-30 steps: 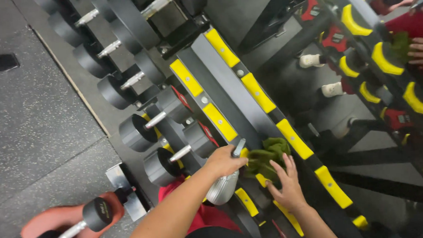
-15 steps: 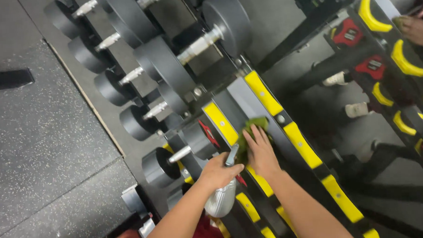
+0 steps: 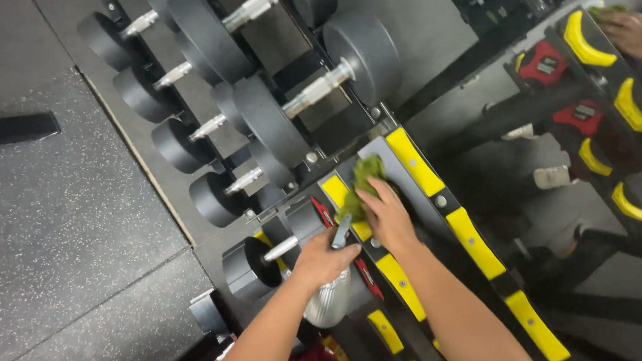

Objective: Cleaning and wiping down dumbbells on a storage rack using a spray bottle and a cloth.

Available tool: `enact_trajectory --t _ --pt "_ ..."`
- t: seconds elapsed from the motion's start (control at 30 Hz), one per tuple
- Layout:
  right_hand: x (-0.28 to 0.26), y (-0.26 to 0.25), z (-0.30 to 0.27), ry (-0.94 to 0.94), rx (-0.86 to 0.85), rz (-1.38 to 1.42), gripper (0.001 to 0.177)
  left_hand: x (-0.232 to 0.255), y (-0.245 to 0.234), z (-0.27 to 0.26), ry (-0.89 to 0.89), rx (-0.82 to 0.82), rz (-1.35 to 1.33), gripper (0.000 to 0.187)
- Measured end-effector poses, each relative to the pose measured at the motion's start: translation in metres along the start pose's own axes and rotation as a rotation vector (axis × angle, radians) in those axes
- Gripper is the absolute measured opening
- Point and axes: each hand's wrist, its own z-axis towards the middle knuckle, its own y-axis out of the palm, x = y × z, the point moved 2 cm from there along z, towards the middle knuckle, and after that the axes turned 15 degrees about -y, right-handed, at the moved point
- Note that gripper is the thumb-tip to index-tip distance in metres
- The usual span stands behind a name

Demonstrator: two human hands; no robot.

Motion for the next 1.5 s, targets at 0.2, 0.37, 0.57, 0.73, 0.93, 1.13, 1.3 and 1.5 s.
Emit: enact_trajectory --t 0.2,0.37,0.57,0.73,0.93,1.13,1.3,1.5 --pt "-0.031 -0.077 -0.177 0.241 -0.143 -0.036 0.039 0.033 0.042 -0.006 -0.042 -0.110 0.125 0.065" --pt "-0.070 -0.137 -0.223 0.581 -0.112 -0.019 0.038 0.046 0.099 0.002 0.074 -0.109 0.121 0.069" --pt "-0.068 -0.123 -0.231 0.363 -0.065 -0.257 0.042 0.061 0.126 -0.003 0.032 -0.152 0.096 0.066" --pt "-0.035 -0.090 -0.228 0.190 -0.253 -0.290 0.045 0.067 0.125 0.003 -0.046 -0.157 0.119 0.063" --pt "0.000 -0.080 -0.148 0.110 -0.336 -0.314 0.048 0.086 0.088 -0.007 -0.158 -0.198 0.091 0.063" --pt "0.038 -0.036 0.014 -0.012 -0.431 -0.255 0.057 0.067 0.054 -0.003 -0.052 -0.073 -0.053 0.060" --pt "0.062 -0.004 0.083 -0.090 -0.281 -0.222 0.043 0.048 0.042 -0.011 -0.125 -0.021 -0.083 0.063" --pt "0.053 -0.051 0.028 -0.066 -0.156 -0.140 0.043 0.014 0.070 -0.020 -0.032 0.007 -0.091 0.070"
